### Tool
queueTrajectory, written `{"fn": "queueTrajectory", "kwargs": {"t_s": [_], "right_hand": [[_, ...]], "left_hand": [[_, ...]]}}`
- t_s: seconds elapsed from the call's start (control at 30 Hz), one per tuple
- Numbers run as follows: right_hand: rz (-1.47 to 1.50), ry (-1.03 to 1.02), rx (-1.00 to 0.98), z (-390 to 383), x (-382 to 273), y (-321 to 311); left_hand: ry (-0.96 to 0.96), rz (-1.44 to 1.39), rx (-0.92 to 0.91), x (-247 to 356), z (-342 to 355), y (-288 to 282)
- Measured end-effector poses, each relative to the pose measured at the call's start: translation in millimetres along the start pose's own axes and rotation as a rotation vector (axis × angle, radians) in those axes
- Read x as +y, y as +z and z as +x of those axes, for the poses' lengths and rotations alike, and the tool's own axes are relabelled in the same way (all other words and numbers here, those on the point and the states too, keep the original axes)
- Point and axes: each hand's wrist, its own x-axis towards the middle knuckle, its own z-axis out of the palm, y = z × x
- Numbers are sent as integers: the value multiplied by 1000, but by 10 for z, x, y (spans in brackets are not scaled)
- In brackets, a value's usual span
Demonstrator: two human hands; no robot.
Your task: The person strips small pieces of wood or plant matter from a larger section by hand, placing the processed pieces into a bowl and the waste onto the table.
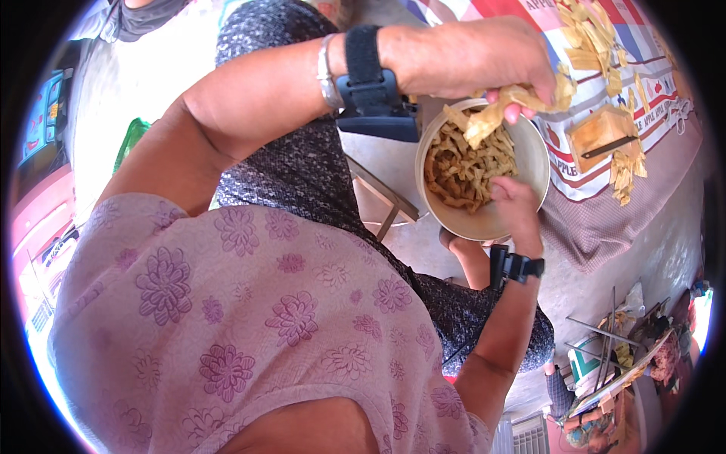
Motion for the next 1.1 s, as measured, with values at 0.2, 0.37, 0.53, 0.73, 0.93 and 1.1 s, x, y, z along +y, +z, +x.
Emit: {"fn": "queueTrajectory", "kwargs": {"t_s": [0.2, 0.37, 0.53, 0.73, 0.93, 1.1], "right_hand": [[-286, -19, -352, 432, 264, 814], [-255, 66, -204, 700, 457, 711], [-184, 34, -26, 524, 612, 311], [148, 110, -26, 269, 440, -84], [451, -15, 20, -247, -372, -471], [885, -336, 19, -548, -860, -592]], "left_hand": [[-141, -30, 26, 57, -17, 51], [189, 256, -153, -42, 116, -127], [-142, -169, -87, -44, 90, -89], [-219, -156, -2, 51, 10, 96], [-198, -364, -133, -23, 43, 225], [-117, -520, -149, -245, 92, 339]]}}
